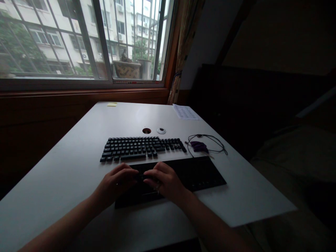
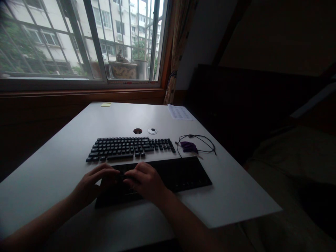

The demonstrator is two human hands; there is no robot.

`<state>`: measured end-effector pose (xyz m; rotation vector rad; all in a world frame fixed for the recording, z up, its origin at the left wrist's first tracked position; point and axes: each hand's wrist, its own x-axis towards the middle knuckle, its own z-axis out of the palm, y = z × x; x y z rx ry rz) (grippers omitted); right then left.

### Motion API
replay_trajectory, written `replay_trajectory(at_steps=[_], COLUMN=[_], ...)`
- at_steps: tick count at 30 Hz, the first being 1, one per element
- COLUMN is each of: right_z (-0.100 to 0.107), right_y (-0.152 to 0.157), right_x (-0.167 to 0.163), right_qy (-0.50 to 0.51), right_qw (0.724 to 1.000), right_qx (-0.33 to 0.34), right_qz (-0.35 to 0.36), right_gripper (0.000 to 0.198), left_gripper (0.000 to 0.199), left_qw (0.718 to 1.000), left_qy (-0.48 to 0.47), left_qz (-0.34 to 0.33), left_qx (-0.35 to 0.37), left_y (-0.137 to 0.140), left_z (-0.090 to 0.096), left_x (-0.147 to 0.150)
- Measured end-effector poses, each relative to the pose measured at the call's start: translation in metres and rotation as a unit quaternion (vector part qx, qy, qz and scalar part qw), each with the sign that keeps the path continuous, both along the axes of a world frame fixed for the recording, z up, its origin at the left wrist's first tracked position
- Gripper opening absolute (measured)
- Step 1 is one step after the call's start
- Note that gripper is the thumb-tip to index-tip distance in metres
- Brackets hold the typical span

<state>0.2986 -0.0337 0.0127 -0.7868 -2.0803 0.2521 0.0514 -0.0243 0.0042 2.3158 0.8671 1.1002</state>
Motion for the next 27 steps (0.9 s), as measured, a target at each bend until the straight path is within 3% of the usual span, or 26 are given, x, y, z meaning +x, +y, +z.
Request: replay_trajectory(at_steps=[10, 18, 22, 27], right_z=[0.001, 0.003, 0.006, 0.011], right_y=[-0.003, -0.002, 0.013, 0.05], right_x=[-0.007, -0.004, 0.013, 0.053], right_qy=[0.001, -0.029, -0.036, -0.078], right_qw=[1.0, 1.0, 0.999, 0.991], right_qx=[0.0, 0.001, -0.02, -0.054], right_qz=[0.004, 0.01, -0.028, -0.099], right_gripper=[0.02, 0.019, 0.018, 0.012], left_gripper=[0.018, 0.024, 0.04, 0.031], left_qw=[0.999, 0.999, 0.998, 0.995], left_qy=[0.023, 0.031, 0.045, 0.09], left_qz=[0.008, -0.002, 0.035, 0.036], left_qx=[0.045, 0.028, 0.011, 0.041], left_y=[-0.003, -0.003, 0.0, 0.008], left_z=[0.006, 0.003, -0.004, -0.01], left_x=[0.003, 0.004, 0.0, -0.005])
